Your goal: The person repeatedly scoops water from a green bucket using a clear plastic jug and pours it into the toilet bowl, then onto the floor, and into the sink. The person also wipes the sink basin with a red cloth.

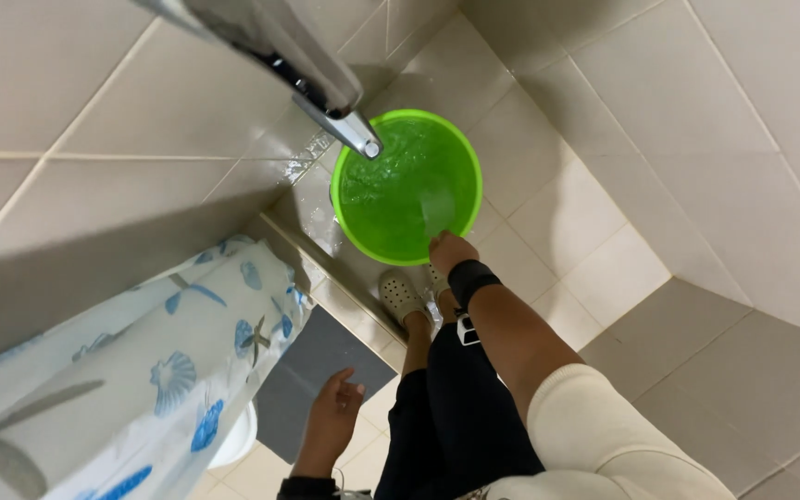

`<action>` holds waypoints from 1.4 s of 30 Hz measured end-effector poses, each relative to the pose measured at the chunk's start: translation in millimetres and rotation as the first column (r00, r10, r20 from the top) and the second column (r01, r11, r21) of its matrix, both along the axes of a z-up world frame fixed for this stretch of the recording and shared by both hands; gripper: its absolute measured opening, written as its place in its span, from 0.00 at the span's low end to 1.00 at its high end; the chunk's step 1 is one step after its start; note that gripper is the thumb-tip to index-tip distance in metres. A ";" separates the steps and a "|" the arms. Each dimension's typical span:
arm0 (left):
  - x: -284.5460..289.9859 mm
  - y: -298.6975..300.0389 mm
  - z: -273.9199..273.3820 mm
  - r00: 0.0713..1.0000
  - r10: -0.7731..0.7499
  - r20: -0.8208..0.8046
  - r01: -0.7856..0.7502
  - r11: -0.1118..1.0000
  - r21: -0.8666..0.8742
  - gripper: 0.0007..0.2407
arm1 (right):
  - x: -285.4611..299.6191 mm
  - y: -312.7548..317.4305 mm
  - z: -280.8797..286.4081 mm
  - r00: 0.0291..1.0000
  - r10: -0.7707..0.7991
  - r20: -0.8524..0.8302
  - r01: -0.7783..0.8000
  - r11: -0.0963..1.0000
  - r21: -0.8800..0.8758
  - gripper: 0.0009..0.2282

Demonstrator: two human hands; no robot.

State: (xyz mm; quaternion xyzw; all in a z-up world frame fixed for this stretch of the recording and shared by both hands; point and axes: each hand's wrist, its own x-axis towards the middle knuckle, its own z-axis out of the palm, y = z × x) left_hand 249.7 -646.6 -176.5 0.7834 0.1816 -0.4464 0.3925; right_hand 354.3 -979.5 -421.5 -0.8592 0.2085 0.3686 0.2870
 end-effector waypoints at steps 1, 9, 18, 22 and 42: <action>0.2 0.2 -1.6 1.000 -0.006 -0.002 0.006 1.000 0.002 0.21 | 5.4 5.0 0.3 1.000 -0.006 -0.002 0.006 1.000 0.002 0.20; 15.0 -6.9 0.7 0.996 -0.006 -0.089 0.008 1.000 0.021 0.21 | -4.0 -20.7 -44.8 0.920 -0.385 -0.072 0.385 0.855 0.347 0.19; 67.9 -33.2 32.8 0.996 -0.084 0.039 0.087 0.993 -0.082 0.20 | 31.5 -86.3 165.5 0.169 -0.833 -0.527 0.719 -0.262 0.644 0.14; 81.9 -42.9 51.3 0.969 -0.168 0.180 0.187 0.978 -0.094 0.20 | 37.6 -121.1 210.6 -0.025 -0.840 -0.542 0.615 -0.440 0.654 0.14; 61.6 -53.2 32.0 0.950 -0.251 0.187 0.273 0.956 -0.103 0.21 | -120.6 -124.2 115.4 -0.278 -0.926 -0.255 0.783 -0.373 0.498 0.14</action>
